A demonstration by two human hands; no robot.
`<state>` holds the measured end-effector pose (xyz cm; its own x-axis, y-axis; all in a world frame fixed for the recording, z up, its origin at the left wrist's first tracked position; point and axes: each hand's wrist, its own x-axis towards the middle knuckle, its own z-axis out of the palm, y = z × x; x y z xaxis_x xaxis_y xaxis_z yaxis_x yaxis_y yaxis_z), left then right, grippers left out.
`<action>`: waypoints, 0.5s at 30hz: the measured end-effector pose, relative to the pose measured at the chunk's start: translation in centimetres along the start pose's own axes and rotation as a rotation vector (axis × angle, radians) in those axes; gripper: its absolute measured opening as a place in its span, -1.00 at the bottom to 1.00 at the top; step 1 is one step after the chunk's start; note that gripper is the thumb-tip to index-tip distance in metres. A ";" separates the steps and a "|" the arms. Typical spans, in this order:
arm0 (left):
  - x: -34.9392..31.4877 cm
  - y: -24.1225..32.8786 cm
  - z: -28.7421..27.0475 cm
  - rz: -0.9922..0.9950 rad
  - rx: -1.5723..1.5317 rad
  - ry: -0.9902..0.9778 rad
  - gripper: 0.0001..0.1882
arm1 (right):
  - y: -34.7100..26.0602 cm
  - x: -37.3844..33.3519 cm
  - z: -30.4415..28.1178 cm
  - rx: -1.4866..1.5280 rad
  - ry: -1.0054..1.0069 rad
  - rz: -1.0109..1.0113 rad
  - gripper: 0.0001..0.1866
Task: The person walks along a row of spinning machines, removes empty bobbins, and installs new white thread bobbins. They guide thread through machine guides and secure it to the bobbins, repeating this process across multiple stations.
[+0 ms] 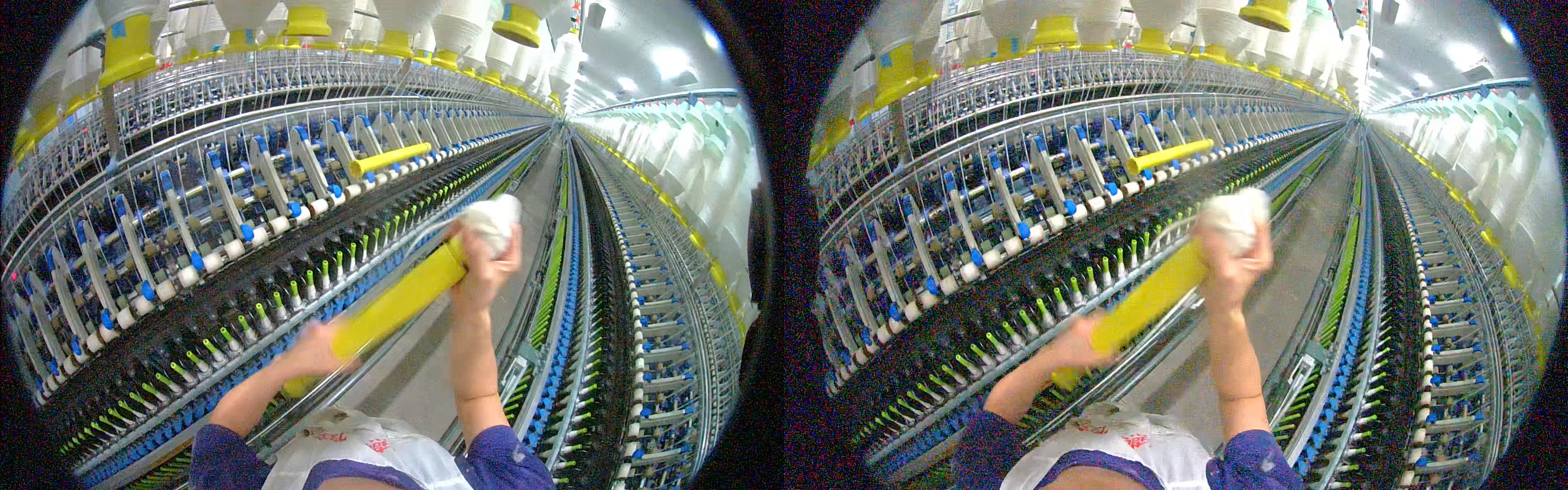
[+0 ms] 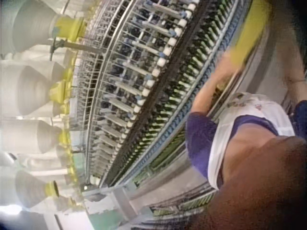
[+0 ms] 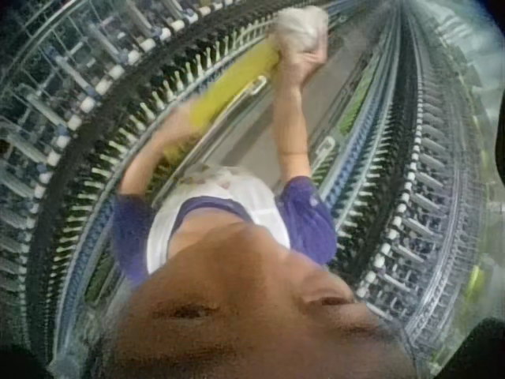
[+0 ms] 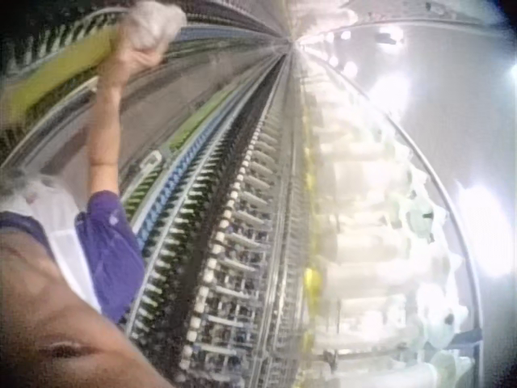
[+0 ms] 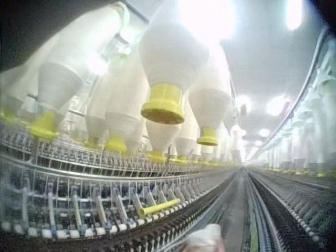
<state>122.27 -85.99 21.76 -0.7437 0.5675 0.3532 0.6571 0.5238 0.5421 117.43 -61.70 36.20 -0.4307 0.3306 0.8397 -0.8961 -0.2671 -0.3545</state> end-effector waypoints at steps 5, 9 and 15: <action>0.1 -10.9 -10.4 -0.170 1.255 0.609 -0.48 | -0.6 2.0 -1.0 0.075 0.113 0.135 -0.61; 1.8 -18.0 -19.0 -0.457 1.155 0.335 -0.33 | 0.3 -0.6 -0.2 0.458 -0.201 0.830 -0.44; 9.8 -4.9 -7.3 -0.292 -0.636 0.317 -0.40 | 4.2 -4.9 3.0 0.184 -0.343 0.675 -0.53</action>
<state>110.84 -87.66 28.12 -0.9388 0.2028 0.2785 0.3034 0.1037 0.9472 116.07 -67.16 31.80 -0.7926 -0.2477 0.5572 -0.4065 -0.4666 -0.7855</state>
